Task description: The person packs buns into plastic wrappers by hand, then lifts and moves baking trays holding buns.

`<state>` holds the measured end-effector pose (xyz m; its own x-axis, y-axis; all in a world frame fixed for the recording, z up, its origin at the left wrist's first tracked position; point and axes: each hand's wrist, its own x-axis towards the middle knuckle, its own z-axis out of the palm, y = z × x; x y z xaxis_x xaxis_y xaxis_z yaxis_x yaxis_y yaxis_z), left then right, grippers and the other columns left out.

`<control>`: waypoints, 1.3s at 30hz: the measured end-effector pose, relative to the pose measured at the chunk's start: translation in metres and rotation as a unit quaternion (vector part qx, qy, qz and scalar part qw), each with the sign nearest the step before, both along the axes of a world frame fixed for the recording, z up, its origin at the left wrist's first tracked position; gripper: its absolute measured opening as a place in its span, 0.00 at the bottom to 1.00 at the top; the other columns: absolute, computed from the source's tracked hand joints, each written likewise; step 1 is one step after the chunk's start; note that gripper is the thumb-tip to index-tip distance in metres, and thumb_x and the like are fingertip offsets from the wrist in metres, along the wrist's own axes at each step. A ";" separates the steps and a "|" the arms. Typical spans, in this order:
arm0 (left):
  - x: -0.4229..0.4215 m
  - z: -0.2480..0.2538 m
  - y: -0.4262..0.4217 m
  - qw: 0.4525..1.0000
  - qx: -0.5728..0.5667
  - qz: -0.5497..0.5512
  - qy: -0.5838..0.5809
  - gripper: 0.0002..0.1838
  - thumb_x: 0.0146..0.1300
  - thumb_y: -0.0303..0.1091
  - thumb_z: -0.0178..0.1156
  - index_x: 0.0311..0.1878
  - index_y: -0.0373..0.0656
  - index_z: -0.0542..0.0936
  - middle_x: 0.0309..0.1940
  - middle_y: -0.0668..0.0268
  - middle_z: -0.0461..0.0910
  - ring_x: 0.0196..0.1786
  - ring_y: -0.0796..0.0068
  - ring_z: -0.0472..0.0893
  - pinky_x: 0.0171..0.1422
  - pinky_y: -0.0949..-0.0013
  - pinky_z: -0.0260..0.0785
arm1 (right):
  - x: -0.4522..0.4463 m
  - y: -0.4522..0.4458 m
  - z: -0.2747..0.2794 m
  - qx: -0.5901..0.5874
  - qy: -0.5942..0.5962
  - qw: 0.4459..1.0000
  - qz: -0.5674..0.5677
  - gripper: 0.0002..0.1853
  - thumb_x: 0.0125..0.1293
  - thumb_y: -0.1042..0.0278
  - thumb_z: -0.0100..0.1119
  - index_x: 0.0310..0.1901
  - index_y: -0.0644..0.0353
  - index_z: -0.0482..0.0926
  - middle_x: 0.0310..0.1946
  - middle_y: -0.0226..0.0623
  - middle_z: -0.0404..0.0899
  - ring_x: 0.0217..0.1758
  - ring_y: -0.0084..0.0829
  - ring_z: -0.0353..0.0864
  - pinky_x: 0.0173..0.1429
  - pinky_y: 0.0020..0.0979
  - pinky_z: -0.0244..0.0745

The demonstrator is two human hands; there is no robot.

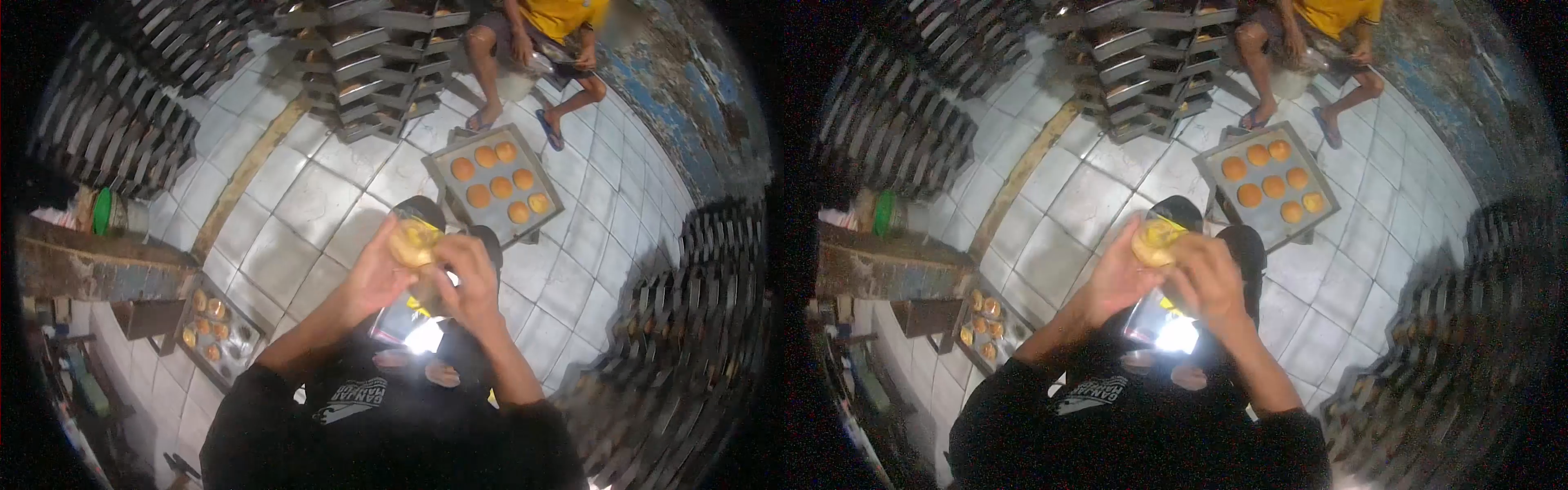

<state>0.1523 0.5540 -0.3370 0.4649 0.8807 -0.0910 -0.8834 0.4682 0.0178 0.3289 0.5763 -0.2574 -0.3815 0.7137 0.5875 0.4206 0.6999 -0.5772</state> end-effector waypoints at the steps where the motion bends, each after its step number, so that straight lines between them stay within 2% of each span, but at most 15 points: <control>1: 0.002 -0.004 -0.001 1.000 -0.009 0.005 -0.001 0.31 0.81 0.57 0.39 0.71 0.42 0.69 0.59 0.58 0.79 0.60 0.63 0.80 0.65 0.58 0.75 | 0.002 -0.007 -0.002 0.001 -0.017 0.998 0.062 0.10 0.63 0.76 0.67 0.46 0.66 0.81 0.42 0.47 0.83 0.41 0.44 0.84 0.46 0.36 0.78; 2: 0.005 -0.005 0.011 0.947 -0.033 0.147 0.284 0.28 0.82 0.53 0.39 0.68 0.41 0.72 0.58 0.60 0.81 0.58 0.67 0.81 0.63 0.63 0.75 | 0.004 -0.003 -0.013 0.002 -0.018 0.998 0.065 0.10 0.63 0.76 0.67 0.46 0.66 0.81 0.42 0.47 0.83 0.41 0.44 0.84 0.46 0.36 0.78; 4: 0.006 -0.001 0.025 0.796 -0.049 0.287 0.530 0.26 0.83 0.49 0.39 0.66 0.40 0.75 0.56 0.61 0.82 0.56 0.70 0.82 0.61 0.69 0.75 | 0.005 0.019 -0.034 -0.102 -0.015 0.994 0.038 0.13 0.66 0.72 0.66 0.48 0.68 0.81 0.40 0.49 0.83 0.39 0.44 0.84 0.47 0.36 0.78; 8: -0.007 0.006 0.033 0.838 0.081 0.154 0.517 0.15 0.79 0.35 0.51 0.51 0.36 0.85 0.44 0.64 0.86 0.48 0.74 0.83 0.61 0.69 0.73 | 0.002 0.045 -0.052 -0.266 0.052 0.961 -0.052 0.11 0.73 0.68 0.57 0.50 0.65 0.82 0.38 0.48 0.83 0.40 0.45 0.85 0.47 0.35 0.79; 10: -0.003 -0.009 0.042 0.743 0.156 0.258 0.597 0.12 0.76 0.32 0.54 0.49 0.35 0.84 0.41 0.65 0.86 0.44 0.78 0.82 0.53 0.72 0.75 | -0.001 0.049 -0.054 -0.204 0.049 0.976 -0.060 0.10 0.73 0.66 0.58 0.45 0.66 0.82 0.35 0.49 0.83 0.38 0.47 0.84 0.44 0.36 0.78; 14: 0.000 0.001 0.044 0.730 0.155 0.274 0.606 0.11 0.74 0.34 0.58 0.40 0.36 0.83 0.35 0.68 0.85 0.37 0.82 0.80 0.42 0.74 0.73 | -0.008 0.045 -0.020 -0.195 0.023 0.980 -0.042 0.12 0.73 0.66 0.58 0.34 0.67 0.79 0.28 0.50 0.78 0.32 0.45 0.81 0.38 0.40 0.72; 18: -0.009 0.006 0.050 0.730 0.023 0.276 0.625 0.11 0.73 0.33 0.59 0.37 0.35 0.81 0.36 0.66 0.84 0.40 0.79 0.80 0.45 0.72 0.73 | 0.005 0.073 -0.033 -0.200 0.052 0.975 -0.083 0.14 0.74 0.63 0.59 0.32 0.64 0.78 0.22 0.34 0.70 0.25 0.26 0.68 0.31 0.31 0.63; 20: -0.024 0.000 0.051 0.553 0.075 0.359 0.748 0.11 0.72 0.32 0.60 0.36 0.34 0.80 0.40 0.62 0.82 0.45 0.73 0.81 0.51 0.69 0.72 | 0.012 0.086 -0.031 -0.466 0.199 0.860 -0.063 0.16 0.74 0.59 0.61 0.30 0.59 0.79 0.21 0.22 0.67 0.25 0.16 0.62 0.29 0.25 0.57; 21: -0.025 0.006 0.037 0.519 0.120 0.379 0.757 0.11 0.73 0.32 0.60 0.37 0.33 0.81 0.43 0.59 0.81 0.49 0.69 0.80 0.55 0.66 0.71 | 0.012 0.073 -0.020 -0.502 0.196 0.840 -0.057 0.17 0.75 0.57 0.61 0.27 0.55 0.77 0.23 0.15 0.67 0.25 0.11 0.60 0.28 0.22 0.53; 26: -0.030 -0.067 -0.011 0.638 0.056 0.236 0.731 0.10 0.72 0.32 0.61 0.43 0.32 0.83 0.45 0.62 0.83 0.48 0.73 0.80 0.55 0.70 0.71 | 0.031 0.012 -0.119 -0.608 0.186 0.771 -0.025 0.17 0.75 0.55 0.61 0.28 0.55 0.78 0.22 0.16 0.69 0.24 0.11 0.61 0.27 0.22 0.53; 28: -0.030 -0.070 -0.008 0.752 0.002 0.168 0.637 0.10 0.73 0.32 0.60 0.44 0.32 0.83 0.46 0.66 0.83 0.47 0.79 0.79 0.55 0.73 0.71 | 0.026 0.002 -0.124 -0.631 0.163 0.757 -0.029 0.14 0.75 0.56 0.61 0.35 0.57 0.79 0.27 0.19 0.73 0.27 0.12 0.67 0.28 0.22 0.62; 31: -0.022 -0.057 0.012 0.779 0.086 0.188 0.592 0.09 0.73 0.29 0.60 0.45 0.33 0.84 0.46 0.68 0.84 0.48 0.82 0.78 0.55 0.74 0.71 | 0.018 -0.011 -0.087 -0.575 0.358 0.734 -0.058 0.20 0.73 0.62 0.64 0.60 0.62 0.74 0.51 0.36 0.81 0.48 0.23 0.82 0.45 0.24 0.81; 35: 0.009 -0.037 0.033 0.748 0.154 0.177 0.621 0.12 0.69 0.25 0.63 0.54 0.34 0.82 0.51 0.63 0.83 0.52 0.78 0.80 0.58 0.72 0.73 | 0.043 0.011 -0.088 -0.491 0.289 0.817 -0.096 0.25 0.69 0.65 0.67 0.63 0.66 0.74 0.54 0.42 0.81 0.55 0.28 0.80 0.57 0.31 0.78; 36: 0.015 -0.031 0.032 0.752 0.160 0.165 0.618 0.12 0.69 0.25 0.63 0.54 0.34 0.82 0.51 0.63 0.83 0.52 0.78 0.80 0.58 0.72 0.73 | 0.060 0.025 -0.092 -0.439 0.145 0.871 -0.168 0.27 0.67 0.66 0.67 0.64 0.69 0.72 0.54 0.47 0.81 0.55 0.33 0.81 0.60 0.33 0.76; 39: 0.012 -0.023 0.024 0.617 0.223 0.156 0.738 0.28 0.67 0.27 0.64 0.70 0.37 0.71 0.68 0.53 0.72 0.69 0.60 0.73 0.74 0.61 0.65 | 0.113 0.056 -0.145 -0.326 0.109 0.911 -0.228 0.28 0.67 0.65 0.66 0.64 0.73 0.71 0.55 0.52 0.81 0.55 0.39 0.82 0.62 0.37 0.76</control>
